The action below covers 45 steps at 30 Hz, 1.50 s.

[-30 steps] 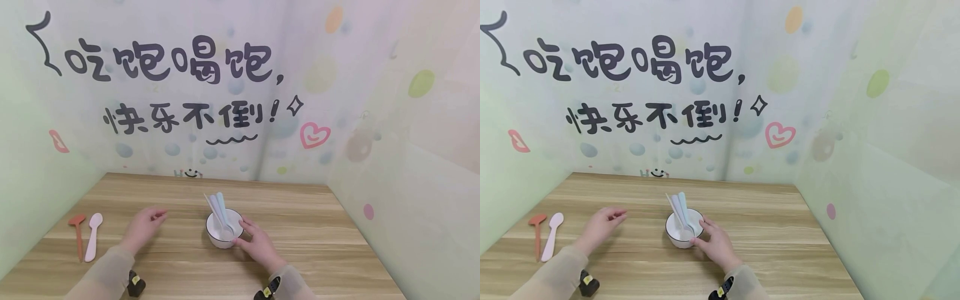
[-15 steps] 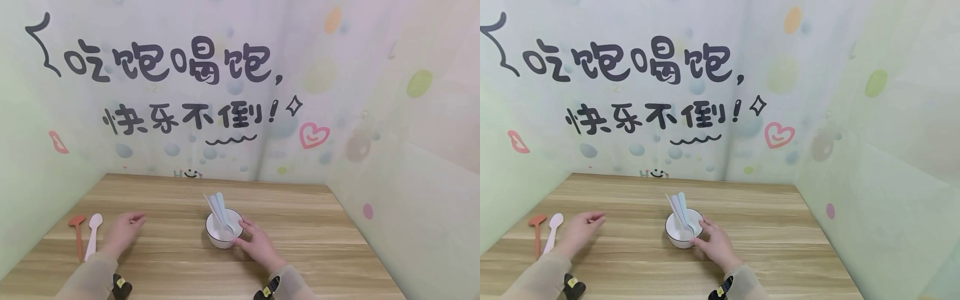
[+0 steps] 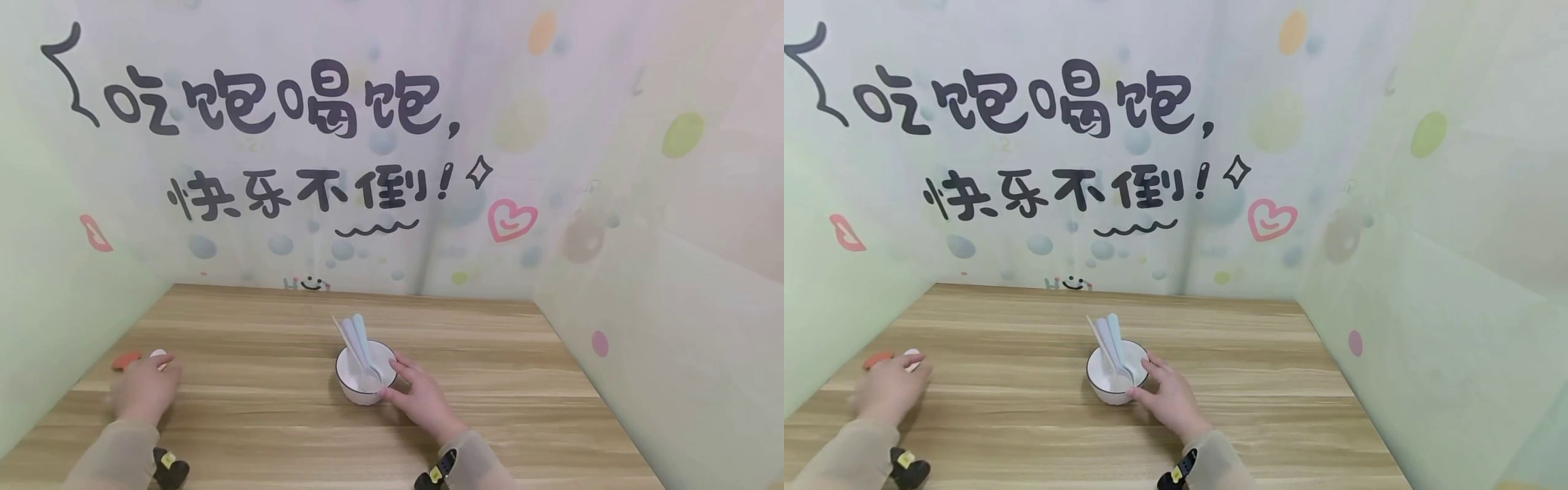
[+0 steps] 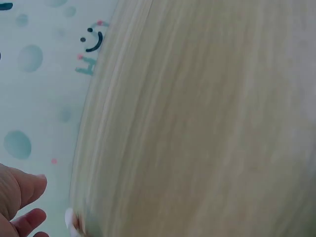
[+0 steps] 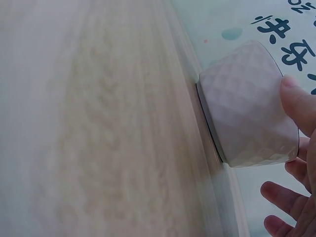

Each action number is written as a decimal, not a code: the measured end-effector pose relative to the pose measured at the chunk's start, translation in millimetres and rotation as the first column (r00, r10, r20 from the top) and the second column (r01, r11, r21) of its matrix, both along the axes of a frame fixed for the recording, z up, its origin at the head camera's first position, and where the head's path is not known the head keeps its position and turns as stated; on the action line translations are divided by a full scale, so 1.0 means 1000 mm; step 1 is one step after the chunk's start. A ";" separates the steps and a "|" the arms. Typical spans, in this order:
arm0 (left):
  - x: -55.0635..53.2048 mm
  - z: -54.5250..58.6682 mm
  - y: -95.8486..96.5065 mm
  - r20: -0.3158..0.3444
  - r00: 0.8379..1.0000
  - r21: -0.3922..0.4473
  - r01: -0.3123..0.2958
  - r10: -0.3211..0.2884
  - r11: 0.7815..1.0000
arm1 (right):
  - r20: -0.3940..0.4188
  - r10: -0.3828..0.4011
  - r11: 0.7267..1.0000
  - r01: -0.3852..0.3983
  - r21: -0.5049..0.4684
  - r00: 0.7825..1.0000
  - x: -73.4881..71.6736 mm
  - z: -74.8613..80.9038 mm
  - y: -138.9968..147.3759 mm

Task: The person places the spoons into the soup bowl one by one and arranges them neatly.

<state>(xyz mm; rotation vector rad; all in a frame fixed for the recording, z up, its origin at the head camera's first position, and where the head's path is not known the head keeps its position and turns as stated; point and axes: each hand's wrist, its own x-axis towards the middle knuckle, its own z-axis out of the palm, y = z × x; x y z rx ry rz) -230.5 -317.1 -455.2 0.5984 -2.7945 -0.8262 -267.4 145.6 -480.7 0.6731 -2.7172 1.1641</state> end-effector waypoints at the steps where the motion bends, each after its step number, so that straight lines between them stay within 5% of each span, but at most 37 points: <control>1: 0.001 -0.001 -0.002 0.009 1.000 -0.005 -0.021 0.021 1.000 | 0.001 -0.001 1.000 0.001 0.002 1.000 0.000 0.000 0.000; 10: 0.009 -0.009 -0.018 0.069 0.995 0.028 -0.080 0.078 0.996 | 0.005 0.001 1.000 -0.001 0.007 1.000 0.000 0.001 0.000; 28: 0.014 -0.014 -0.022 0.171 0.985 0.034 -0.017 0.011 0.999 | 0.002 0.000 1.000 0.000 0.008 1.000 0.000 0.001 -0.001; 45: 0.008 -0.019 -0.022 0.161 0.987 0.000 0.019 -0.018 1.000 | 0.002 0.005 1.000 -0.005 -0.006 1.000 0.001 0.002 -0.001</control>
